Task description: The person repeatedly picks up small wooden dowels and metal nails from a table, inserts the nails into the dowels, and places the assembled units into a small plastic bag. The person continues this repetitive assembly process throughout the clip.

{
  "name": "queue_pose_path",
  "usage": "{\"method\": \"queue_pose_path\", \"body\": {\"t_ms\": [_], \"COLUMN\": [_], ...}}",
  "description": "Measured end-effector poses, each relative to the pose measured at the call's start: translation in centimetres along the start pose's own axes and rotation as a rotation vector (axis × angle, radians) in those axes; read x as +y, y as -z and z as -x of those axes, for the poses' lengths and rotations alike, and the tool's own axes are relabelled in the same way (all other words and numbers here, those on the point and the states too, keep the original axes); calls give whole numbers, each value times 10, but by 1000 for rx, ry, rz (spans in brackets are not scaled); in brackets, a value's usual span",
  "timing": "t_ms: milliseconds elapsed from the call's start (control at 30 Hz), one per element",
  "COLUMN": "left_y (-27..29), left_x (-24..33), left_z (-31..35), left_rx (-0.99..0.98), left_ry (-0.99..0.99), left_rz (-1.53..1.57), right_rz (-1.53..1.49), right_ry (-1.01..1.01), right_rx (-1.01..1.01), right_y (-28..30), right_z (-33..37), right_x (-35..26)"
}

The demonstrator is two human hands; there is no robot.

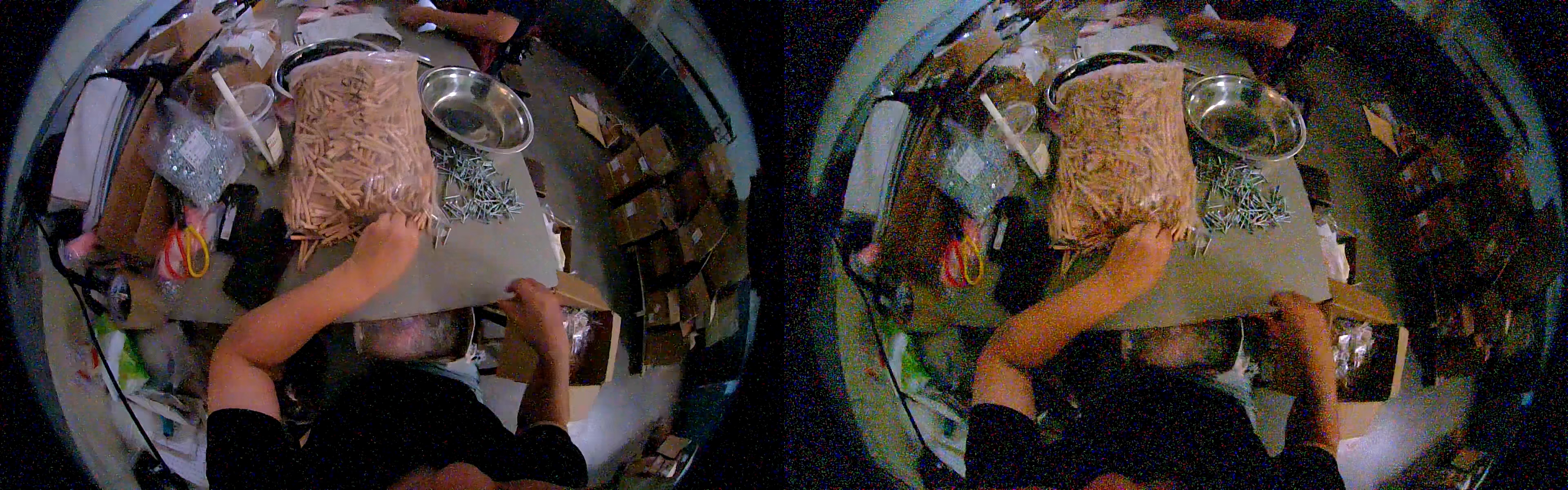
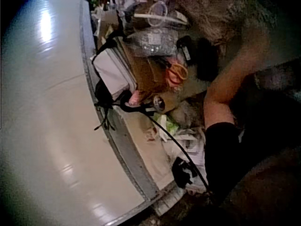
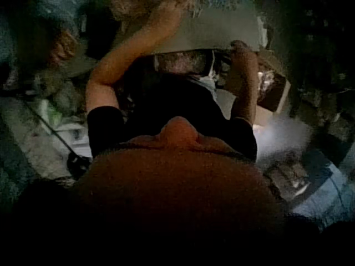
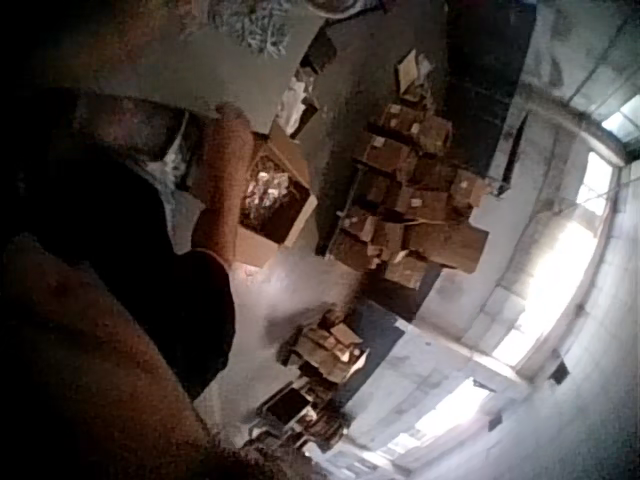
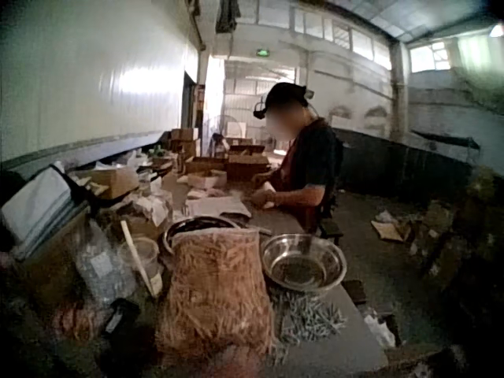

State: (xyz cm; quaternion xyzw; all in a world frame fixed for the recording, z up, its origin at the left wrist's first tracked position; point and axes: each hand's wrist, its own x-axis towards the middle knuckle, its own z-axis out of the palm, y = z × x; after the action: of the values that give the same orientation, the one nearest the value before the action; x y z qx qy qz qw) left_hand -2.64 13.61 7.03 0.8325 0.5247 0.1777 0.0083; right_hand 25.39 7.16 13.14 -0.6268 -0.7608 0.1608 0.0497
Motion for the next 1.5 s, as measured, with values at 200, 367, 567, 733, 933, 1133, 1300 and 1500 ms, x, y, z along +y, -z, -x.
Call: {"method": "queue_pose_path", "body": {"t_ms": [200, 367, 567, 733, 933, 1133, 1300, 1500], "left_y": [9, 18, 17, 12, 5, -6, 4, 12], "left_x": [-10, -4, 10, 26, 23, 0, -7, -13], "left_z": [14, 32, 42, 49, 47, 24, 25, 25], "left_rx": [-83, 70, 151, 107, 102, 192, -110, 51], "left_ry": [-70, -210, -389, -505, -454, -266, -42, 39], "left_rz": [-77, 31, 199, 375, 405, 193, 253, 127], "right_rz": [-164, -309, -368, -306, 470, 5, -188, 226], "right_ry": [430, 539, 520, 430, -149, 241, 532, 618], "right_rx": [141, 273, -16, -34, 573, 441, -50, 245], "right_y": [-53, -74, -54, -33, 8, -13, -50, -83], "right_z": [-61, -88, -61, -38, -41, -64, -95, -137], "right_x": [-58, -87, -63, -40, 102, 23, -85, -116]}}
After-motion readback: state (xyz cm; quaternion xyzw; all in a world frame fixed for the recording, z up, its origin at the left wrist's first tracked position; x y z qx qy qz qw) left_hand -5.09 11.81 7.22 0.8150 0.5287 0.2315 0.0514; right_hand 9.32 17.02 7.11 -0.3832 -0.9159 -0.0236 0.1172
